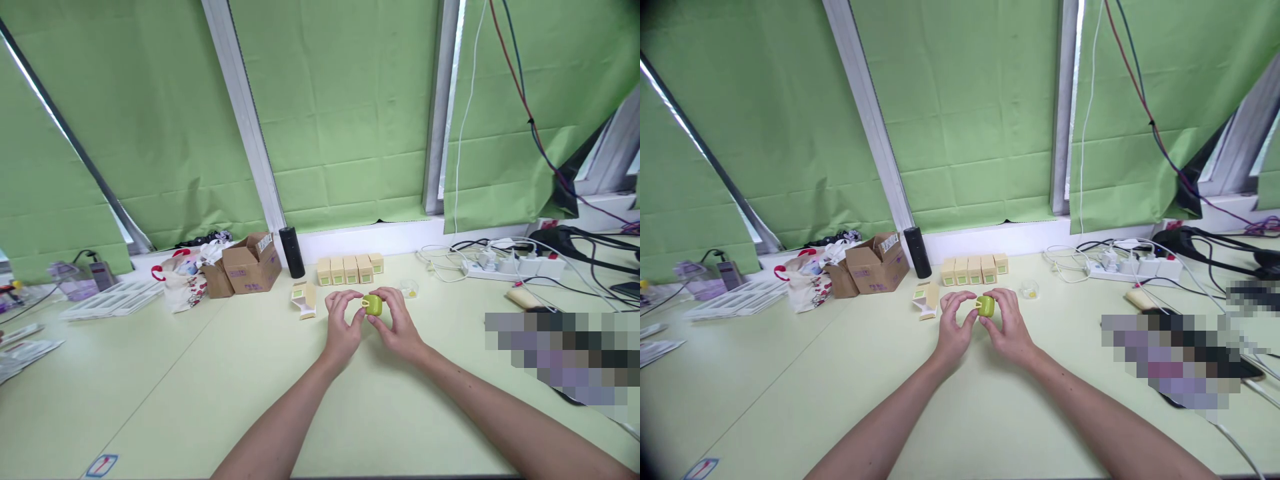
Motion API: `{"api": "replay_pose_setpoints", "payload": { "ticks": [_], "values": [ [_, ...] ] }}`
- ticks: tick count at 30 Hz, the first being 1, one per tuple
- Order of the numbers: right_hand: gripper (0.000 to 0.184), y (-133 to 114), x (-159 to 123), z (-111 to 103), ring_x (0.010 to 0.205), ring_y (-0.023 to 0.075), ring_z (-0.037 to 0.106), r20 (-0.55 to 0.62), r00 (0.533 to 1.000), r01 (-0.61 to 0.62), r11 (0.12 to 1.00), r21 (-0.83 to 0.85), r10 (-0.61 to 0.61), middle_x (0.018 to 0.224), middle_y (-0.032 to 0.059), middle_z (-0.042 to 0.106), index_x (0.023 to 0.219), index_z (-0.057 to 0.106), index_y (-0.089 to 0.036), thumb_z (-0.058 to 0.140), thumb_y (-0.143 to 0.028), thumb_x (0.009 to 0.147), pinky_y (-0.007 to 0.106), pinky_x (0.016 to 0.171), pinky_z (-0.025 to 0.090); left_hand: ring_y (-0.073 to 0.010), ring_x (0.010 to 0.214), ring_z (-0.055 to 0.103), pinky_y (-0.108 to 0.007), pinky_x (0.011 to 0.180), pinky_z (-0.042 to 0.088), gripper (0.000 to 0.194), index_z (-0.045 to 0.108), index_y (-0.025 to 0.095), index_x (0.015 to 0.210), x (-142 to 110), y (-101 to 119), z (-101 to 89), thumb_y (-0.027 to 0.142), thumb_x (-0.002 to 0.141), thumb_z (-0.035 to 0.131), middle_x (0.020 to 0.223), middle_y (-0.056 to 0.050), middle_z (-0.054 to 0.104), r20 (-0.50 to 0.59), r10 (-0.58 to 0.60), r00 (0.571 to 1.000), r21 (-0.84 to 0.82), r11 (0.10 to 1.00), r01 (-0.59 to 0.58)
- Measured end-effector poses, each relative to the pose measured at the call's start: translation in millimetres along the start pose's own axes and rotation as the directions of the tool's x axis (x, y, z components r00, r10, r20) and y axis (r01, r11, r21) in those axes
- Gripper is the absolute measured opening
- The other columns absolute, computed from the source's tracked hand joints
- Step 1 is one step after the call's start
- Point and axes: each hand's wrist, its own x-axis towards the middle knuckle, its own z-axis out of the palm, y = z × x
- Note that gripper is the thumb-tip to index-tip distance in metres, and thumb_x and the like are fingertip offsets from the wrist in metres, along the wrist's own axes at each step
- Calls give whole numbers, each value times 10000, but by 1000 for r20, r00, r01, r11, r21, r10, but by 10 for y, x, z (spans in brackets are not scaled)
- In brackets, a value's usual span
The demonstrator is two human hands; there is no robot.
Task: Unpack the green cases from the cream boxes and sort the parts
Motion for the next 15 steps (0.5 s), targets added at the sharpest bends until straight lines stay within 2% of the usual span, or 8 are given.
{"api": "replay_pose_setpoints", "payload": {
  "ticks": [15],
  "values": [
    [421, 12, -2, -17, 1243, 315, 528, 10, 1000, 2, 1000, 0, -2, 1286, 119, 566, 1367, 511, -274, 599, -322, 958, 531, 1034, 511, -265, 1151, 516, -433, 1032, 437, 195, 684, 262, 1074, -45, -30, 18, 161, 907, 665, 1059, -65, 657, 4, -24, 1000, 39, 999, 24]
  ]
}}
